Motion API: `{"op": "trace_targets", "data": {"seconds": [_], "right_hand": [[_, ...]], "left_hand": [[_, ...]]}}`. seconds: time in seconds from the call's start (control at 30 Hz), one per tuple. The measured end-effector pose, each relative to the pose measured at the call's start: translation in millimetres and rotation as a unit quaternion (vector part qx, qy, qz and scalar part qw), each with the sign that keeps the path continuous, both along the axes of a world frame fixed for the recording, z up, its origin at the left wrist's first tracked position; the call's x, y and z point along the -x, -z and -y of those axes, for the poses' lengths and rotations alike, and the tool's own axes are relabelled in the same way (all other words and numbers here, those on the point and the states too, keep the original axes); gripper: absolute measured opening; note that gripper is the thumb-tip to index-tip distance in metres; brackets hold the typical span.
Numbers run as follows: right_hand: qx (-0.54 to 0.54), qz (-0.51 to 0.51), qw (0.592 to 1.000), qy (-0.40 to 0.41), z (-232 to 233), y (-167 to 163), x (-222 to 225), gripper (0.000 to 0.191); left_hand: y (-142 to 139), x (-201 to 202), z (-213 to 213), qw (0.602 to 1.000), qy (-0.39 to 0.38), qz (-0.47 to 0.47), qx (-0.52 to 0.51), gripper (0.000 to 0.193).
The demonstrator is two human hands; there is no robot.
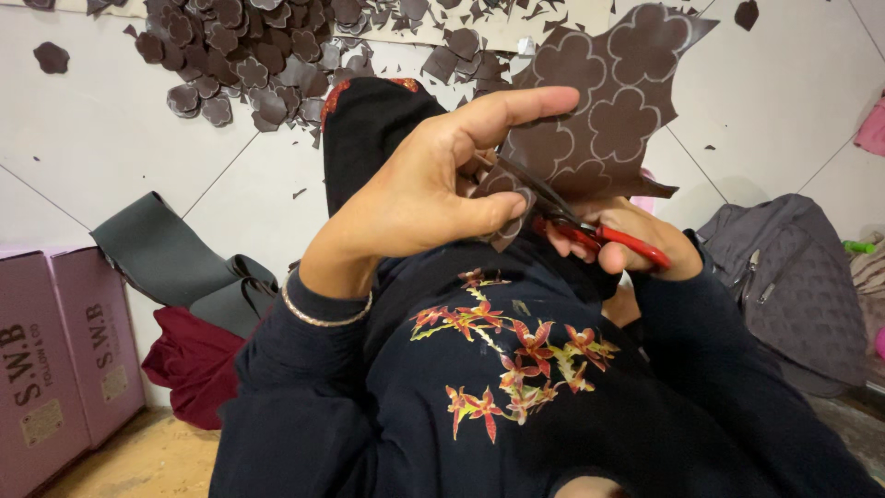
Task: The person sits on the floor and uses red-handled scissors to cut flower-shaped pieces from a dark brown patterned sheet. The cut shapes are placed on the floor beside a growing pile of identical pieces.
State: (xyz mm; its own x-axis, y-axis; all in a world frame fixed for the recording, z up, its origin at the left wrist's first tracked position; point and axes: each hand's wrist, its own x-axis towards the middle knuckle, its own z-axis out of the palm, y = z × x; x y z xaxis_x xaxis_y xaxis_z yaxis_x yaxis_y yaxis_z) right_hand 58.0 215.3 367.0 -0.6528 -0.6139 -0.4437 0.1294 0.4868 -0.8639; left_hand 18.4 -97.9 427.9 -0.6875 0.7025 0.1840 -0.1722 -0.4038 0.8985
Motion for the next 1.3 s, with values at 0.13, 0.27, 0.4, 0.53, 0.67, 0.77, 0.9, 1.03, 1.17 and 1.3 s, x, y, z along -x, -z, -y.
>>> {"op": "trace_targets", "data": {"seconds": [0.13,0.27,0.4,0.53,0.67,0.77,0.9,1.03,1.17,1.3], "right_hand": [[0.027,0.022,0.999,0.001,-2.2,3.0,0.1,0.110],[0.023,-0.001,1.000,-0.017,-2.5,1.7,4.2,0.108],[0.023,-0.012,0.999,-0.028,3.2,-4.5,7.1,0.106],[0.027,0.041,0.998,-0.031,12.5,-11.3,5.1,0.110],[0.047,0.027,0.998,-0.034,18.0,-13.2,6.9,0.108],[0.054,0.036,0.998,-0.025,17.8,-11.7,6.9,0.107],[0.060,0.041,0.997,-0.018,15.0,-7.0,4.8,0.105],[0.056,0.050,0.997,-0.002,13.9,0.5,3.2,0.102],[0.077,0.075,0.994,0.033,15.5,8.0,-2.6,0.098],[0.071,0.058,0.995,0.042,16.4,11.4,-4.6,0.097]], "left_hand": [[-0.6,1.1,-0.7,0.999,0.014,0.026,0.015,0.070],[-4.1,2.7,-0.9,1.000,0.006,-0.006,0.023,0.067],[-9.0,5.2,-1.5,0.998,0.000,0.038,0.048,0.069],[-8.4,3.0,-3.3,0.998,-0.013,0.021,0.055,0.070],[-1.4,1.6,-7.2,1.000,-0.008,0.020,0.018,0.071],[3.6,1.6,-6.3,0.999,-0.016,0.037,0.024,0.070],[8.6,1.2,-5.5,0.999,-0.006,0.036,0.010,0.071],[12.2,1.1,-5.5,1.000,-0.010,0.018,-0.011,0.068],[13.5,-0.6,-4.1,1.000,-0.021,-0.005,0.006,0.067],[12.4,-1.3,-3.6,0.999,-0.018,0.012,0.030,0.071]]}}
